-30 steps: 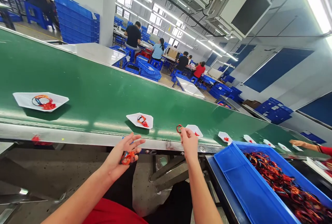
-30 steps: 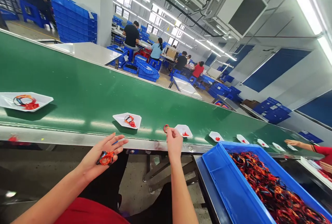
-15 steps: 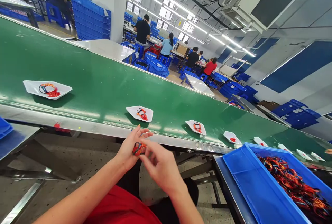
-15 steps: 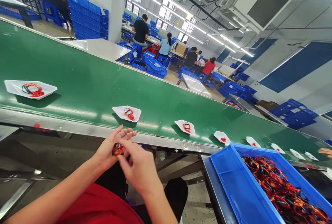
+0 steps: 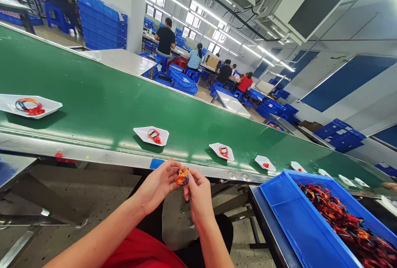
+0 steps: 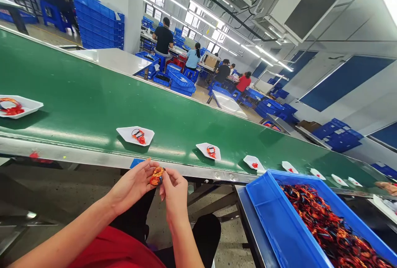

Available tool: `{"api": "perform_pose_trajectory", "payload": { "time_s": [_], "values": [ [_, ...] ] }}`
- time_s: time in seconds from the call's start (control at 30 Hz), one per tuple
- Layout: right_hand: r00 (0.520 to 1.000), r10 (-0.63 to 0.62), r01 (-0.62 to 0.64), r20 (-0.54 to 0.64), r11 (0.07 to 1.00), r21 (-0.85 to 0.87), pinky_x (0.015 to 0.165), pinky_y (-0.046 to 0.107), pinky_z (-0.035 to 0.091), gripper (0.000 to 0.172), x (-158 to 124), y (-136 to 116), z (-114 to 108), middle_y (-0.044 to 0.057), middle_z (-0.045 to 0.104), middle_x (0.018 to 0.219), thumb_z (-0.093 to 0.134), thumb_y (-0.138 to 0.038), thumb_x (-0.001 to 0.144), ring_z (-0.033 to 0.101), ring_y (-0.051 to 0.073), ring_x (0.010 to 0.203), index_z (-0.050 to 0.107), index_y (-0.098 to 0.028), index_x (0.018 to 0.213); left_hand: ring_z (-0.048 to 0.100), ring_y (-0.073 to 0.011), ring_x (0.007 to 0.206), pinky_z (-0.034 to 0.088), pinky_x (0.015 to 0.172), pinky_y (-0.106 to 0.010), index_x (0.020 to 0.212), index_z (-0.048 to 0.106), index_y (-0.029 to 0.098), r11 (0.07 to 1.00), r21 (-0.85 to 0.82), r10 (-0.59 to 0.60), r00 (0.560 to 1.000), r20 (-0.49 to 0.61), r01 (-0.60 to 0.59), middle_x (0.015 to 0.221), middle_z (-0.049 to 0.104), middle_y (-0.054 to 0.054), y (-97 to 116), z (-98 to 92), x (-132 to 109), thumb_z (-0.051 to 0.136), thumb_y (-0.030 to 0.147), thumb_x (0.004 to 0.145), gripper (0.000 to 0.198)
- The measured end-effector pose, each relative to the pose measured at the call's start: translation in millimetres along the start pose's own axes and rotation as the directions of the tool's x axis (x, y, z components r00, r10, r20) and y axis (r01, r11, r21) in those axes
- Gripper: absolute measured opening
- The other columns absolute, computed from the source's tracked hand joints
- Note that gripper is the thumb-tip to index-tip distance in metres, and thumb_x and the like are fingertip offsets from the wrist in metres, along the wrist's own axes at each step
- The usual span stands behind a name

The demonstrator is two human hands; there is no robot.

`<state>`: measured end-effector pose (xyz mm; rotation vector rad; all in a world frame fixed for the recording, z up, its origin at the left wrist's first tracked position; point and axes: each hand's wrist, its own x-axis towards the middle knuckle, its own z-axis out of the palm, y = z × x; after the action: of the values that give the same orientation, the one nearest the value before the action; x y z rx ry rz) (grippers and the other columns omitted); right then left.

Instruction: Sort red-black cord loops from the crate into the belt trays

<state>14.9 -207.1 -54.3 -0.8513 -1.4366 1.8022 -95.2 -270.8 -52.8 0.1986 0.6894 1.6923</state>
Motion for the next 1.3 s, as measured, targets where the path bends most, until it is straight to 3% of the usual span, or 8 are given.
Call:
{"api": "perform_pose_trajectory", "payload": {
  "time_s": [0.2, 0.33, 0.57, 0.73, 0.97, 1.07, 1.2, 1.3],
  "values": [
    [0.935, 0.306, -0.354, 0.180, 0.768, 0.534, 0.034, 0.007, 0.022, 0.031, 3.9, 3.5, -6.7, -0.004, 0.053, 0.071, 0.080, -0.029, 0.060, 0.029, -0.002, 0.043, 0.062, -0.014, 0.080, 0.058, -0.0141, 0.079, 0.049, 0.071, -0.025, 0.087, 0.066, 0.016, 0.998, 0.059, 0.000, 1.000, -0.004, 0.001, 0.090, 0.063, -0.005, -3.2, -2.7, -0.4, 0.058, 0.030, 0.083, 0.016],
    [0.904, 0.335, -0.426, 0.267, 0.651, 0.628, 0.033, 0.004, 0.022, 0.034, 6.1, 6.5, -11.3, -0.005, 0.053, 0.069, 0.083, -0.023, 0.057, 0.031, -0.004, 0.043, 0.060, -0.013, 0.079, 0.057, -0.0151, 0.082, 0.048, 0.070, -0.025, 0.084, 0.065, 0.016, 0.988, 0.146, 0.048, 0.998, 0.039, -0.053, 0.089, 0.062, -0.005, -4.7, -0.2, -2.0, 0.058, 0.031, 0.083, 0.016],
    [0.893, 0.329, -0.448, 0.308, 0.579, 0.681, 0.032, 0.003, 0.026, 0.030, 8.5, 13.8, -14.4, -0.005, 0.054, 0.068, 0.081, -0.017, 0.060, 0.033, -0.003, 0.043, 0.062, -0.014, 0.084, 0.055, -0.0135, 0.079, 0.046, 0.067, -0.022, 0.085, 0.065, 0.016, 0.942, 0.304, 0.133, 0.990, 0.046, -0.141, 0.086, 0.062, -0.004, -8.8, 3.7, -3.5, 0.061, 0.032, 0.081, 0.017],
    [0.909, 0.332, -0.415, 0.253, 0.658, 0.628, 0.032, 0.004, 0.025, 0.026, 7.4, 15.2, -7.4, -0.004, 0.053, 0.066, 0.080, -0.022, 0.061, 0.032, -0.002, 0.042, 0.062, -0.014, 0.079, 0.055, -0.0126, 0.076, 0.043, 0.067, -0.021, 0.088, 0.065, 0.017, 0.802, 0.546, 0.234, 0.969, 0.084, -0.241, 0.085, 0.064, -0.002, -11.3, 2.4, -2.1, 0.063, 0.035, 0.079, 0.020],
    [0.984, 0.167, -0.175, 0.054, 0.943, 0.282, 0.034, 0.011, 0.024, 0.025, 11.6, 11.0, -17.1, -0.004, 0.053, 0.065, 0.073, -0.032, 0.065, 0.036, 0.001, 0.042, 0.062, -0.015, 0.080, 0.055, -0.0139, 0.069, 0.045, 0.064, -0.025, 0.091, 0.063, 0.017, 0.596, 0.757, 0.347, 0.936, 0.059, -0.269, 0.081, 0.063, -0.002, -9.4, -5.7, 2.9, 0.058, 0.043, 0.080, 0.028],
    [0.982, -0.064, 0.049, -0.180, 0.995, -0.087, 0.034, 0.016, 0.029, 0.031, 33.4, -2.9, -50.3, -0.002, 0.055, 0.060, 0.066, -0.043, 0.068, 0.038, 0.005, 0.040, 0.062, -0.015, 0.083, 0.057, -0.0155, 0.072, 0.047, 0.069, -0.029, 0.103, 0.060, 0.020, 0.325, 0.869, 0.532, 0.832, 0.158, -0.373, 0.083, 0.062, -0.002, -4.8, -16.3, 8.2, 0.052, 0.041, 0.084, 0.029],
    [0.859, -0.284, 0.145, -0.427, 0.933, -0.328, 0.037, 0.018, 0.034, 0.038, 74.2, -34.9, -123.9, 0.000, 0.060, 0.062, 0.061, -0.048, 0.069, 0.045, 0.007, 0.042, 0.062, -0.015, 0.087, 0.058, -0.0215, 0.093, 0.044, 0.086, -0.036, 0.097, 0.060, 0.019, -0.332, 0.826, 0.667, 0.506, 0.547, -0.455, 0.098, 0.062, -0.007, -3.6, -36.0, 27.0, 0.054, 0.031, 0.083, 0.018],
    [0.754, -0.370, 0.116, -0.544, 0.889, -0.444, 0.036, 0.019, 0.036, 0.041, 97.6, -55.7, -178.2, 0.005, 0.066, 0.073, 0.058, -0.048, 0.068, 0.051, 0.010, 0.045, 0.062, -0.013, 0.089, 0.059, -0.0254, 0.095, 0.043, 0.085, -0.039, 0.100, 0.060, 0.019, -0.625, 0.723, 0.588, 0.430, 0.685, -0.295, 0.103, 0.064, -0.008, -8.6, -46.6, 41.5, 0.056, 0.030, 0.082, 0.021]
  ]
}}
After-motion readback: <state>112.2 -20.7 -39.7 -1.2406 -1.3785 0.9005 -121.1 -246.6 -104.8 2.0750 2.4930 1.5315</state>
